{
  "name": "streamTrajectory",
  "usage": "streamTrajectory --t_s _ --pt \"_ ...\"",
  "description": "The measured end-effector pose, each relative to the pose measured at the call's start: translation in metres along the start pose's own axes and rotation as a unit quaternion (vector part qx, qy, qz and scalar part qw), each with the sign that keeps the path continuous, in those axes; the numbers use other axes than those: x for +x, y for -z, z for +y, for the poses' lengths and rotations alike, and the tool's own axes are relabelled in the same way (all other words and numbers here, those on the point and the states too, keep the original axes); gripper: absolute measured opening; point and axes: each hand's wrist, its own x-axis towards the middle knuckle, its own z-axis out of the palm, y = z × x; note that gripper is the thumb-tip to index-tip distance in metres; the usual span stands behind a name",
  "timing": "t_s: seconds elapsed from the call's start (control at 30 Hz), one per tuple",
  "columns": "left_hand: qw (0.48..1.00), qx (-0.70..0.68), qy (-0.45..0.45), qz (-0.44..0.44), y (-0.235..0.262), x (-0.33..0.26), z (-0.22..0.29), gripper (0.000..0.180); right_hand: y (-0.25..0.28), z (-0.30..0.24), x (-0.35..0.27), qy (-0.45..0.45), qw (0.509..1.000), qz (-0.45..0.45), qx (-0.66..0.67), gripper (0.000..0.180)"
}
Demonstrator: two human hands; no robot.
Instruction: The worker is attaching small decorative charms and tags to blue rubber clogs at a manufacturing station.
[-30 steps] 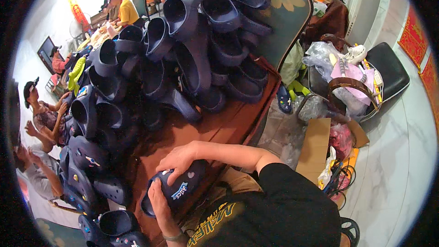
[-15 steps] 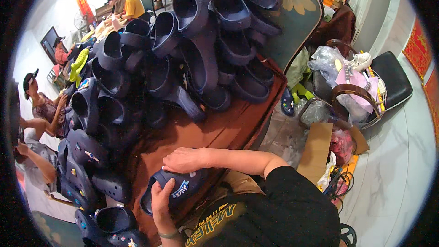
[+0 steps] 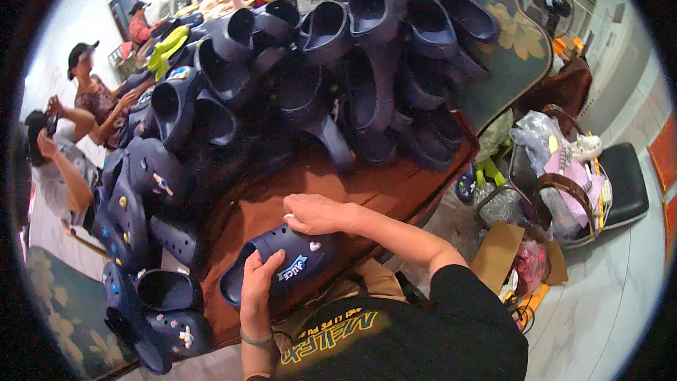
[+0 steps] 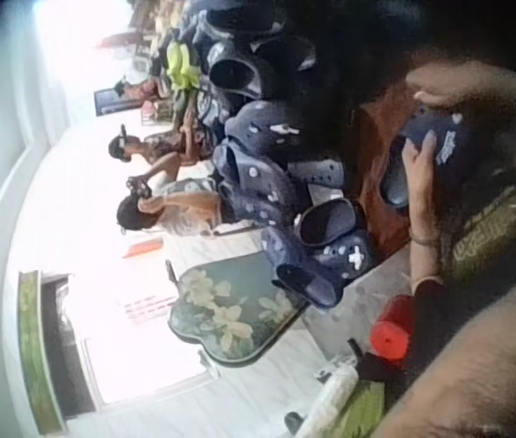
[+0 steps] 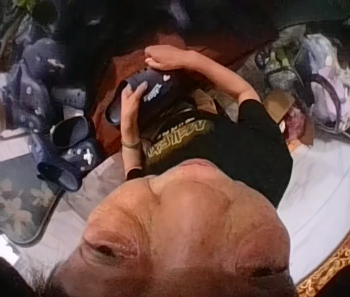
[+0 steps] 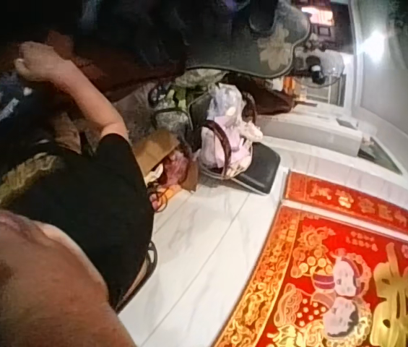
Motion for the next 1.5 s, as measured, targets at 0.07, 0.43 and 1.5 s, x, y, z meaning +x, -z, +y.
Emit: streamTrajectory --t_s 0.07,0.43,1.5 --pt "1.000 -0.012 0.006 0.011 0.002 0.000 0.001 0.023 0.002 0.001 -0.003 0.010 1.000 -0.020 0.018 0.028" --pt "0.999 -0.032 0.002 -0.015 0.005 0.000 -0.001 0.027 0.013 0.013 -0.008 0.070 0.988 -0.120 0.067 0.036" --pt "0.986 -0.074 -0.049 0.142 0.047 0.027 -0.002 0.024 -0.016 0.016 0.016 0.053 0.984 0.166 -0.040 0.076"
